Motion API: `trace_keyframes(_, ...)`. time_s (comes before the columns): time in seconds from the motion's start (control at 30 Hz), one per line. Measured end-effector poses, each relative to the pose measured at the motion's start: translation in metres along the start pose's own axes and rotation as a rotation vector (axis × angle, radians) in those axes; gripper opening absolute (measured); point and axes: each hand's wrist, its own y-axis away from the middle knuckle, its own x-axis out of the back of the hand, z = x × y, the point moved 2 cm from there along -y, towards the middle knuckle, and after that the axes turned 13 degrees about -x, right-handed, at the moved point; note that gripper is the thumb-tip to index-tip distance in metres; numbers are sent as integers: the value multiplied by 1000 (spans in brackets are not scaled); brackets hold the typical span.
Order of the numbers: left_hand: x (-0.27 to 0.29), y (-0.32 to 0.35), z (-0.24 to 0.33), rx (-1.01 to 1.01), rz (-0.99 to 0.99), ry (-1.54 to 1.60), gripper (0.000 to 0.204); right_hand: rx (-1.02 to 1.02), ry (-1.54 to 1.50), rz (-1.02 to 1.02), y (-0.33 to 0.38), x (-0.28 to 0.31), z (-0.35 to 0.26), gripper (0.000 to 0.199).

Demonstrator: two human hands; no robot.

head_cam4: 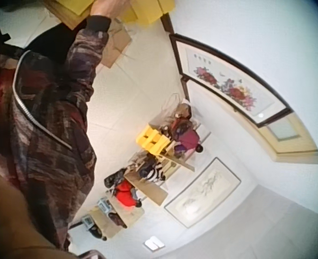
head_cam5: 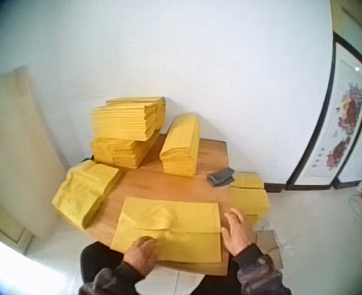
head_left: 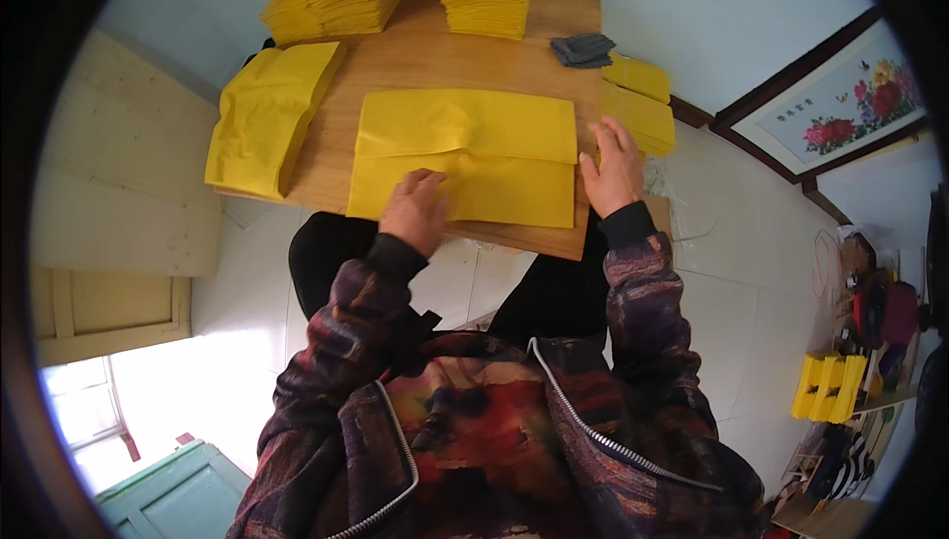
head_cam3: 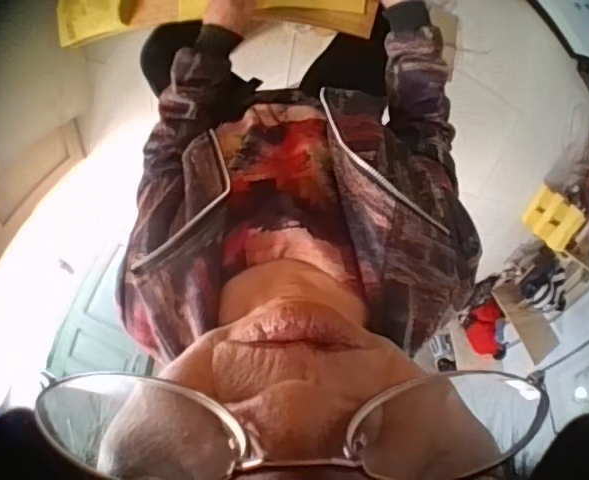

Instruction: The person folds yellow paper sheets on a wooden table, repeatedly folding each sheet in half and pressing the creases. The person stacks the folded sheets into a growing pile on the table.

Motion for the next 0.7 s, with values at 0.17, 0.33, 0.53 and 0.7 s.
trace_keyframes(0.17,32,-19,-28,-81,165,-104,24,-61,-122,-77,5,3,7,36)
trace_keyframes(0.33,25,-50,-35,-293,-33,-269,43,29,-193,-140,0,-7,-19,36)
trace_keyframes(0.53,-12,-47,-40,-227,-383,-431,59,216,-54,-296,7,-44,-52,46)
trace_keyframes(0.7,-13,-44,-44,-230,-338,-407,60,162,131,-414,19,-54,-37,58)
